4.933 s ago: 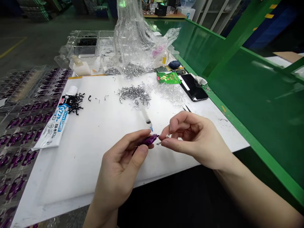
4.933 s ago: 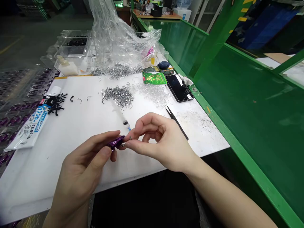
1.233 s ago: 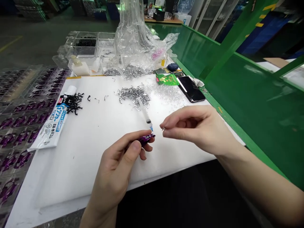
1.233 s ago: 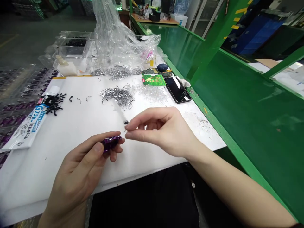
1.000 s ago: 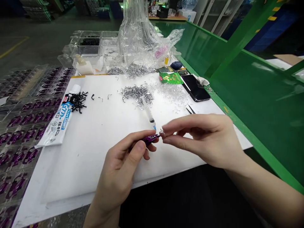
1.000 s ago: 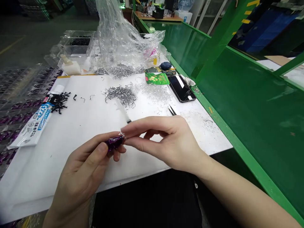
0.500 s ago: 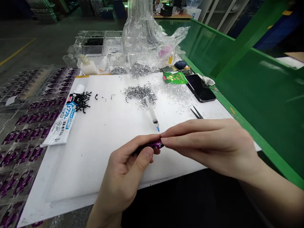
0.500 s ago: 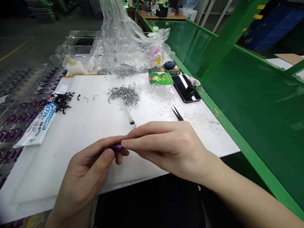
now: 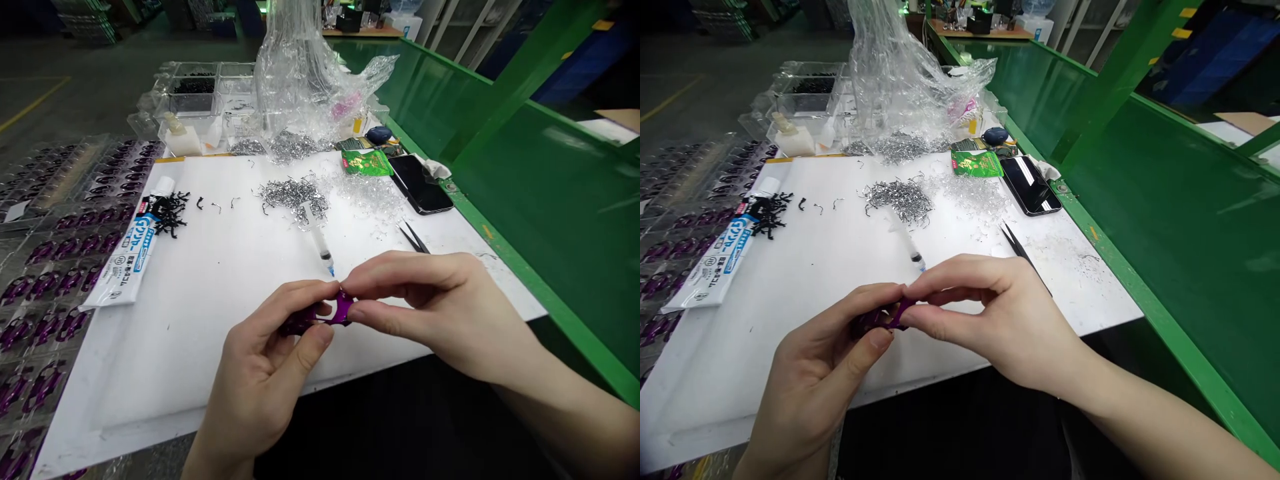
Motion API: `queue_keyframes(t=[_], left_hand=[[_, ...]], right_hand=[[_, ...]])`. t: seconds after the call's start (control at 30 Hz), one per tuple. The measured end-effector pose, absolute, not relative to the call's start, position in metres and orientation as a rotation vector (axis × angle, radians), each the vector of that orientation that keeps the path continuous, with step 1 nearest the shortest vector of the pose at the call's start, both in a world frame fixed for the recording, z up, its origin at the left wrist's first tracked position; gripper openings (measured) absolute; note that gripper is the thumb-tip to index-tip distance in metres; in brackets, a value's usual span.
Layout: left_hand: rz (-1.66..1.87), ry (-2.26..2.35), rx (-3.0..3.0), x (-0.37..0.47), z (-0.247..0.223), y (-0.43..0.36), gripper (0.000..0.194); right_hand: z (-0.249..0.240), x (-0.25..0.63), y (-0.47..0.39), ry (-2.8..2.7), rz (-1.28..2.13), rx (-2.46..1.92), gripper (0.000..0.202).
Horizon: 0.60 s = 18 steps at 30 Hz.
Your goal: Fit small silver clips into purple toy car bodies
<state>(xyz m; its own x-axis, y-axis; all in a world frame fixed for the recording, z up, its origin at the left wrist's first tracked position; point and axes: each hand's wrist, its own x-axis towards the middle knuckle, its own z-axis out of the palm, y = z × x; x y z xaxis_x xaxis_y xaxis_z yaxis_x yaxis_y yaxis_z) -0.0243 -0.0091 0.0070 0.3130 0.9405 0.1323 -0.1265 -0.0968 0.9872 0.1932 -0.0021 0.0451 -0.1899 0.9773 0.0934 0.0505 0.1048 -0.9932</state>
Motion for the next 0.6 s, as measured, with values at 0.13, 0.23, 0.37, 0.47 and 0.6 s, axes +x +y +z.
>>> queue_keyframes(t=[0.13, 0.23, 0.37, 0.47, 0.6], left_hand=[[1.076, 0.823, 1.386, -0.025, 0.005, -0.010, 0.036], [1.049, 0.823, 1.464, -0.026, 0.003, -0.011, 0.037], [1.073, 0.855, 1.484, -0.026, 0.000, -0.016, 0.040], [1.107, 0.902, 1.407, -0.025, 0.000, -0.020, 0.047], [1.155, 0.901, 1.334, -0.023, 0.000, -0.023, 0.046]], right_hand=[[0.045, 0.196, -0.003, -1.336, 1.328, -1.143, 0.047], [0.048, 0.197, -0.003, -1.385, 1.328, -1.161, 0.045], [0.050, 0.196, -0.001, -1.454, 1.272, -1.117, 0.048], [0.048, 0.196, 0.000, -1.485, 1.267, -1.045, 0.059], [0.045, 0.200, -0.003, -1.534, 1.187, -0.982, 0.080]])
